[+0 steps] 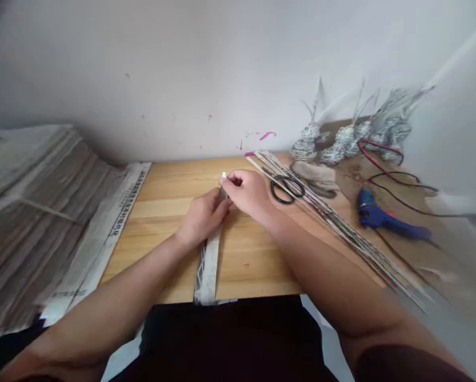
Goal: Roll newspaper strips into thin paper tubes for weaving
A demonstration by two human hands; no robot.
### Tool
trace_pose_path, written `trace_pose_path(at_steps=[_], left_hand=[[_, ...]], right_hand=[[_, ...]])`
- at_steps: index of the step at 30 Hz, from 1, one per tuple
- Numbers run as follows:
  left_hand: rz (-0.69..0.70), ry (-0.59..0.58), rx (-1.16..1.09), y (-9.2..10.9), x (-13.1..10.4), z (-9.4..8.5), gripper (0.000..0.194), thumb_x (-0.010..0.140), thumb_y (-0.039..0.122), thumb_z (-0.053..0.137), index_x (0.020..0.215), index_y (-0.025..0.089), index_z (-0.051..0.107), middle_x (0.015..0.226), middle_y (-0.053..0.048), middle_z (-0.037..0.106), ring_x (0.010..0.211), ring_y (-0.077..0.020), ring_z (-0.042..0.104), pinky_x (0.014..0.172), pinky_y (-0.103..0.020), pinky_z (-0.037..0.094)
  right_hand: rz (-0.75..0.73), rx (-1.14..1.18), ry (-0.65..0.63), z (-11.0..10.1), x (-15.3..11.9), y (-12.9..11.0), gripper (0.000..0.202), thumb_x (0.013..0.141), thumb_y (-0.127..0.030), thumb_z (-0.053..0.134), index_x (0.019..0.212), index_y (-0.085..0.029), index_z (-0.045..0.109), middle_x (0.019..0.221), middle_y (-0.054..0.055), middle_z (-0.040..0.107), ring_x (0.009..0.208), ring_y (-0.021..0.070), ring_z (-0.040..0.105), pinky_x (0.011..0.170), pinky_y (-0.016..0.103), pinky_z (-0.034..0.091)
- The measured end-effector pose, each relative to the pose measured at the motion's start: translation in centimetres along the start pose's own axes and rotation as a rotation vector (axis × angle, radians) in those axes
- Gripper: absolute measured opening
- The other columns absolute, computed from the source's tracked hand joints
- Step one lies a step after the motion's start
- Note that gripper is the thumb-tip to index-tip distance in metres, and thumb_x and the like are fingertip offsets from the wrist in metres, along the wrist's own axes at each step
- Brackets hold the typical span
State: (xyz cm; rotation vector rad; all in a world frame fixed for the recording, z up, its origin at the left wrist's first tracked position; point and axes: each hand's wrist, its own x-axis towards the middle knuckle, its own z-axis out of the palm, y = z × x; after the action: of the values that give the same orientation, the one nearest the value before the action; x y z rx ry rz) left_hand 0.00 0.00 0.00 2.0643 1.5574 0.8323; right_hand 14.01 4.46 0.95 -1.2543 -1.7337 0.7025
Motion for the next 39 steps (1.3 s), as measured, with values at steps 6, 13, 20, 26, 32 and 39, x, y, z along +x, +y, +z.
trace_pose_path(at_steps=[6, 13, 20, 26, 32, 39], left_hand=[[-0.144, -0.084, -0.299, -0.2, 0.3, 0.3, 0.024, 0.092, 0.032, 0.049, 0.076, 0.017, 0.058, 0.071, -0.005, 0.068, 0.062, -0.015, 0.062, 0.063, -0.028, 0.048], [-0.388, -0.252, -0.983, 0.5, 0.3, 0.0, 0.019, 0.092, 0.027, 0.057, 0.092, 0.011, 0.067, 0.079, -0.007, 0.07, 0.07, -0.0137, 0.068, 0.058, -0.022, 0.054], [-0.401, -0.327, -1.086, 1.1, 0.2, -0.3, 0.018, 0.093, 0.026, 0.056, 0.093, 0.01, 0.064, 0.068, -0.006, 0.069, 0.06, -0.013, 0.068, 0.058, -0.023, 0.055], [-0.399, -0.361, -1.103, 1.0, 0.1, -0.3, 0.022, 0.093, 0.03, 0.056, 0.097, 0.01, 0.065, 0.069, -0.007, 0.07, 0.06, -0.0128, 0.068, 0.057, -0.022, 0.053], [-0.392, -0.351, -1.199, 0.4, 0.4, -0.2, 0.022, 0.094, 0.031, 0.055, 0.096, 0.011, 0.065, 0.072, -0.006, 0.071, 0.063, -0.0131, 0.068, 0.06, -0.023, 0.055], [-0.373, -0.42, -1.132, 0.2, 0.2, 0.0, 0.021, 0.092, 0.03, 0.057, 0.098, 0.011, 0.063, 0.081, -0.009, 0.072, 0.071, -0.0158, 0.07, 0.065, -0.028, 0.058]], right_hand=[[0.048, 0.183, -0.107, -0.1, -0.1, 0.1, 0.032, 0.081, -0.046, 0.066, 0.068, -0.017, 0.063, 0.06, 0.0, 0.061, 0.055, 0.0123, 0.057, 0.052, 0.025, 0.041], [0.278, 0.554, -0.348, -1.1, 0.4, 0.1, 0.037, 0.068, -0.049, 0.079, 0.065, -0.019, 0.059, 0.057, -0.001, 0.06, 0.046, 0.0089, 0.052, 0.045, 0.023, 0.042], [0.34, 0.668, -0.256, -0.6, 0.3, -0.4, 0.04, 0.067, -0.046, 0.081, 0.06, -0.016, 0.055, 0.063, 0.0, 0.063, 0.044, 0.0044, 0.046, 0.04, 0.019, 0.033], [0.361, 0.681, -0.211, -0.6, 0.4, -0.2, 0.032, 0.081, -0.045, 0.069, 0.072, -0.015, 0.066, 0.053, -0.002, 0.055, 0.043, 0.0066, 0.046, 0.038, 0.02, 0.031], [0.332, 0.752, -0.446, -1.5, 0.6, 0.2, 0.038, 0.084, -0.051, 0.066, 0.094, -0.015, 0.069, 0.052, -0.005, 0.05, 0.041, 0.0074, 0.045, 0.04, 0.022, 0.035], [0.344, 0.684, -0.411, -1.4, 0.3, -0.1, 0.027, 0.073, -0.04, 0.077, 0.078, -0.015, 0.067, 0.054, -0.002, 0.058, 0.039, 0.007, 0.044, 0.037, 0.023, 0.032]])
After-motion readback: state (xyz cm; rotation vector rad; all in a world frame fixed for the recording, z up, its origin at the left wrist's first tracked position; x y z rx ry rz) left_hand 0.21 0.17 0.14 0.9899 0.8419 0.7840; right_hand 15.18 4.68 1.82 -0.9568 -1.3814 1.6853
